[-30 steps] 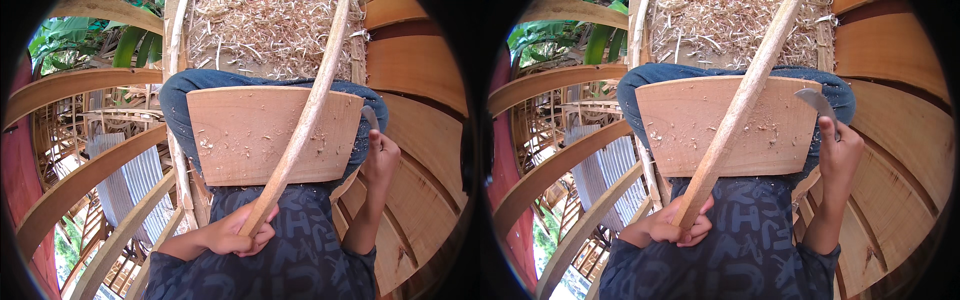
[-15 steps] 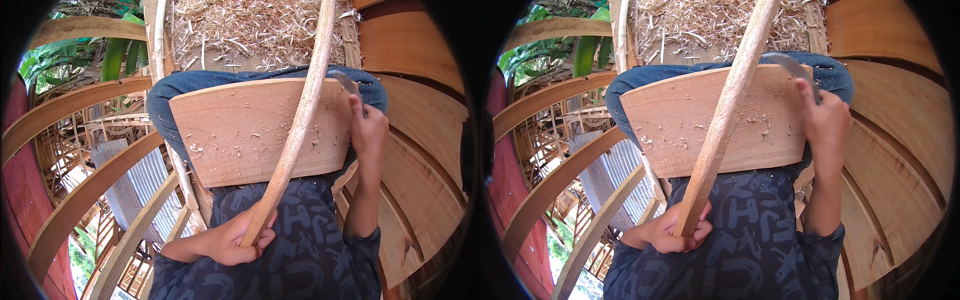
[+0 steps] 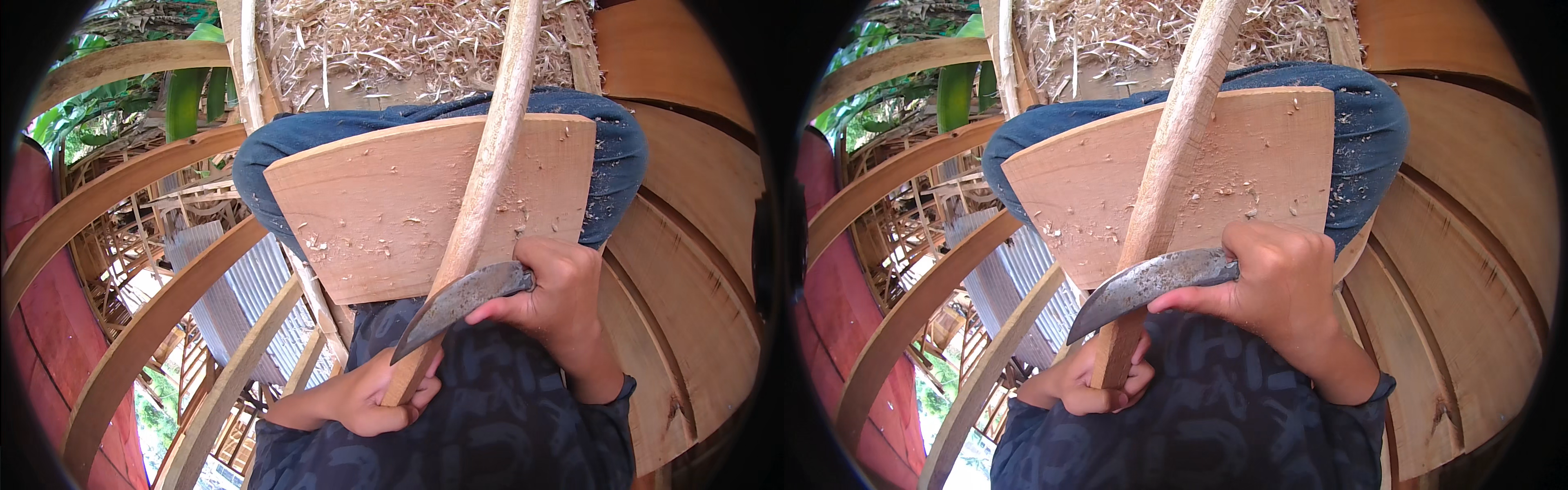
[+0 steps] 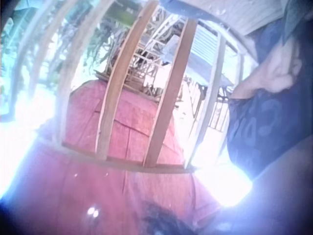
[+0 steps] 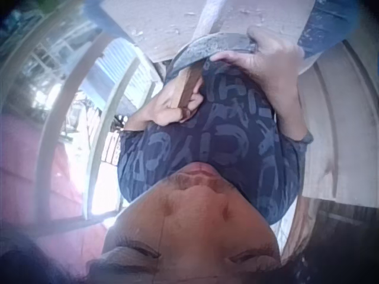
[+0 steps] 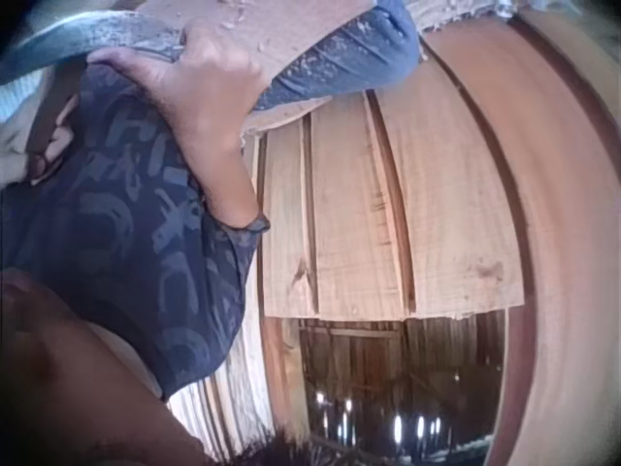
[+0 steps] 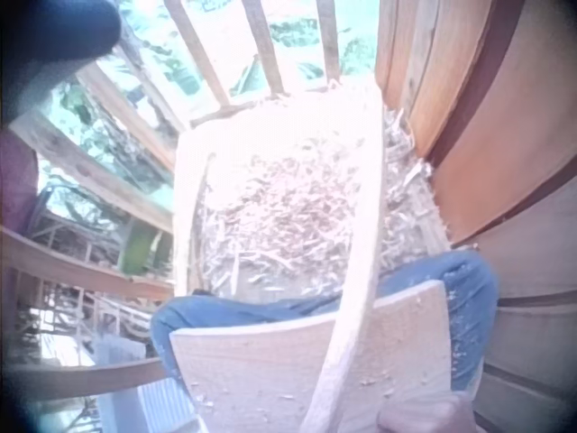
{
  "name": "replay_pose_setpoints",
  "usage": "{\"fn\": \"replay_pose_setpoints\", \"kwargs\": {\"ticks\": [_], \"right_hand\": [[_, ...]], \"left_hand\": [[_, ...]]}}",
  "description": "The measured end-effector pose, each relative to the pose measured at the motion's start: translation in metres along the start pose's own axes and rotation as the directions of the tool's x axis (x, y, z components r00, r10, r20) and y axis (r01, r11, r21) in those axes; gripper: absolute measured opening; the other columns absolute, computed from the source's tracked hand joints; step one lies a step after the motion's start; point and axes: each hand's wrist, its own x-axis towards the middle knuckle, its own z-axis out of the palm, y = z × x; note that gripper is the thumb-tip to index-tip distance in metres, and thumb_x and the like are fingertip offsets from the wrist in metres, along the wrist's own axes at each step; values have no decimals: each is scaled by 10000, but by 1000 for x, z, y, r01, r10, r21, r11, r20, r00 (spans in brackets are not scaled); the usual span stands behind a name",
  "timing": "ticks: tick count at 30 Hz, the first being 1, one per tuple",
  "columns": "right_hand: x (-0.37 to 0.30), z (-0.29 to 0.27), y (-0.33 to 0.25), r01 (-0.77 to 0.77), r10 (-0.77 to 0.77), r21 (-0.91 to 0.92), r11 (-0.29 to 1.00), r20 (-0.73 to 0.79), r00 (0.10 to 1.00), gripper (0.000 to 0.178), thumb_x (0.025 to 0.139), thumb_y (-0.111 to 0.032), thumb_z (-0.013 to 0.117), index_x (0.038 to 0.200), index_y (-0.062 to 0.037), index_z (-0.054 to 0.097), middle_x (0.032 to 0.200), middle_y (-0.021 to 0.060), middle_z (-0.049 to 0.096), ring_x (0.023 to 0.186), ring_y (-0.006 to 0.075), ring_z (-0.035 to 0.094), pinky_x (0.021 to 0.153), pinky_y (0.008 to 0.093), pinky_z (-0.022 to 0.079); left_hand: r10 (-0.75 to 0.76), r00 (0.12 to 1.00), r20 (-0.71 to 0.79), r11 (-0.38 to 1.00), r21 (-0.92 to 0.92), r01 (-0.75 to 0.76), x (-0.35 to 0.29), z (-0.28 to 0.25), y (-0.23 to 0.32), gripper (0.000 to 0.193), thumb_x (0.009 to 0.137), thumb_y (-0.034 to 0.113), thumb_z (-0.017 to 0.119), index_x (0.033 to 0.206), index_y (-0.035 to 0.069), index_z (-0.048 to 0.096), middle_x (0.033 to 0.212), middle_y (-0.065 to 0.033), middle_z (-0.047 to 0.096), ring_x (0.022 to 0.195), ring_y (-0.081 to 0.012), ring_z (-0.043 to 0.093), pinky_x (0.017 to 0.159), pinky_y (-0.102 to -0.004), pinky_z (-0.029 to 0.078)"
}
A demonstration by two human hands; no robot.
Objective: The person is shaping a long, thin piece of wood using a curved blade. They hold the wood with their left hand and use the blade in their right hand to shave off thin layers, creating wood shavings that accumulate on the platform.
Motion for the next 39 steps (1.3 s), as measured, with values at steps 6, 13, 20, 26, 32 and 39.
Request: {"fn": "replay_pose_setpoints", "kwargs": {"ticks": [6, 13, 20, 26, 32, 39], "right_hand": [[6, -10, 8, 48, -65, -120, 992, -140, 988, 729, 580, -728, 660, 503, -29, 468, 436, 91, 442, 407, 275, 506, 412, 349, 404], [-7, -49, 85, -467, 459, 57, 883, -322, 828, 759, 813, -688, 489, 632, 47, 545, 500, 93, 372, 489, 121, 406, 472, 300, 336], [-9, -5, -7, 28, -29, 36, 999, 7, 1000, 692, 526, -691, 712, 494, -63, 422, 453, 76, 421, 410, 261, 489, 403, 324, 386], [2, -8, 10, 14, -20, -64, 998, -98, 995, 753, 513, -735, 677, 535, -20, 438, 476, 107, 393, 427, 281, 462, 421, 344, 368], [12, -30, 80, -477, 479, 88, 875, -304, 823, 749, 714, -711, 583, 623, 33, 565, 474, 78, 458, 416, 199, 482, 434, 341, 363], [-17, -14, -1, 17, -17, 23, 1000, 17, 1000, 712, 573, -702, 687, 512, -34, 448, 455, 80, 409, 402, 241, 481, 403, 332, 359]], "left_hand": [[23, 1000, -20, 1000, 3, -23, 4, 9, 2, 378, 723, -36, 502, 1002, 79, 274, 646, -42, 397, 533, -116, 425, 475, -231, 316], [86, 994, 64, 994, 54, -90, 7, -1, -3, 653, 663, -110, 454, 1263, 16, 230, 899, -57, 289, 620, -124, 366, 526, -258, 313], [67, 998, 7, 996, 62, -67, -2, 5, -5, 755, 660, -115, 444, 1351, 24, 171, 892, -61, 299, 615, -126, 367, 536, -252, 325], [73, 997, -20, 995, 63, -72, 2, 8, -5, 751, 653, -113, 437, 1345, 19, 176, 886, -59, 307, 611, -126, 362, 530, -256, 312], [102, 995, 5, 991, 81, -102, 5, 4, -4, 581, 671, -91, 437, 1216, -13, 252, 863, -54, 319, 611, -120, 357, 522, -262, 299], [89, 994, 64, 980, 172, -99, 6, 3, -8, 629, 679, -84, 449, 1262, -13, 226, 827, -52, 322, 597, -123, 360, 521, -259, 301]]}}
